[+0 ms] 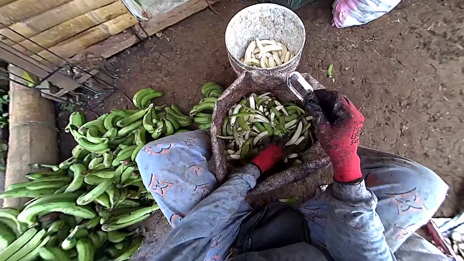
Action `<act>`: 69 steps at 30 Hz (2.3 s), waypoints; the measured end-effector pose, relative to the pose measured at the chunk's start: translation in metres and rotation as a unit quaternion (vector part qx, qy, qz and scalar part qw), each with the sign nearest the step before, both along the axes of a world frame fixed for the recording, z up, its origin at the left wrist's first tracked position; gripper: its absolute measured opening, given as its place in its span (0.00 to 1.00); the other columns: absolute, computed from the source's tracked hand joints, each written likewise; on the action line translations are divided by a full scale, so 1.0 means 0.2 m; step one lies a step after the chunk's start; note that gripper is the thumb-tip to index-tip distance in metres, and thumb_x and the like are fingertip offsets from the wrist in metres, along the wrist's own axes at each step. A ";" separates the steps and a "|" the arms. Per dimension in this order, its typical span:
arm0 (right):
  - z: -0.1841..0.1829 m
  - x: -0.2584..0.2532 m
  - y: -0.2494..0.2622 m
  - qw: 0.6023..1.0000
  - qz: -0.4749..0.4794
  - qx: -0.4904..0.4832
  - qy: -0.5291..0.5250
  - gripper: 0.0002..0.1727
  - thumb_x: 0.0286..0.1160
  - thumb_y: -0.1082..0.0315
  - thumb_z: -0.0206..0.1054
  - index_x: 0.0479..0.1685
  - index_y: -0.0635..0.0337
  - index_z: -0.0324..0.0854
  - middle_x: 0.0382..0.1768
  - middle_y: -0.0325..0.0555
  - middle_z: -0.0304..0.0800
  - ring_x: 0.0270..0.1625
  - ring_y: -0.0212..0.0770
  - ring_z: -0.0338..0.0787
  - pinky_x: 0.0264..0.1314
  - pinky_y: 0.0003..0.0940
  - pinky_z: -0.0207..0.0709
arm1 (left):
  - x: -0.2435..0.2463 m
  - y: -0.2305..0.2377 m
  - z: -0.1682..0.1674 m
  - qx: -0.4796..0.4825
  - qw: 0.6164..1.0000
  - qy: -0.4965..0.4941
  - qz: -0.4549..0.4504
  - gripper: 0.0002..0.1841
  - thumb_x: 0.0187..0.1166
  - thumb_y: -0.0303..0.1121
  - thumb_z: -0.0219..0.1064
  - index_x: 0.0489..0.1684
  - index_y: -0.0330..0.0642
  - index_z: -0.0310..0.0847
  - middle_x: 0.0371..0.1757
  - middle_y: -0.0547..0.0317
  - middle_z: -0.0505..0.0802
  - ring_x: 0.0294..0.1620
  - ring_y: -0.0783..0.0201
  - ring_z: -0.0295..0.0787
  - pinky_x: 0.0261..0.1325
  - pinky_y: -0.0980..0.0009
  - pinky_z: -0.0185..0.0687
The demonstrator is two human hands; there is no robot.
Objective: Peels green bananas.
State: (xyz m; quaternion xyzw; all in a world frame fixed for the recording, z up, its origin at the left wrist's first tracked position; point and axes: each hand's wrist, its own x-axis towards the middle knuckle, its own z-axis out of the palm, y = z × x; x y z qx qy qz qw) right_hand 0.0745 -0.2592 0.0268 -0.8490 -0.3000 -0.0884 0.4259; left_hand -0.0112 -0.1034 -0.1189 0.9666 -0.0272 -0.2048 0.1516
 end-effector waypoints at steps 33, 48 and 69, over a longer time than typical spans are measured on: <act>-0.01 0.01 0.03 0.976 0.066 -0.201 0.051 0.16 0.76 0.60 0.72 0.58 0.58 0.82 0.48 0.62 0.86 0.45 0.64 0.89 0.40 0.66 0.81 | 0.09 0.34 0.21 0.130 0.955 0.011 0.265 0.46 0.74 0.65 0.66 0.90 0.49 0.59 0.78 0.30 0.77 0.76 0.23 0.70 0.65 0.26 0.70; 0.01 0.03 0.07 0.977 0.088 -0.191 0.037 0.14 0.80 0.61 0.70 0.58 0.57 0.86 0.46 0.60 0.90 0.47 0.63 0.91 0.47 0.68 0.80 | -0.01 0.37 0.36 0.004 0.968 0.057 0.243 0.24 0.83 0.47 0.65 0.69 0.40 0.83 0.67 0.37 0.87 0.73 0.38 0.80 0.75 0.36 0.70; -0.17 -0.01 0.21 0.947 0.154 -0.279 0.047 0.19 0.84 0.54 0.66 0.58 0.60 0.88 0.48 0.68 0.92 0.52 0.71 0.90 0.58 0.77 0.72 | -1.12 0.50 1.08 -0.044 0.769 -0.509 0.384 0.27 0.83 0.35 0.66 0.82 0.43 0.73 0.73 0.53 0.87 0.71 0.60 0.85 0.75 0.59 0.79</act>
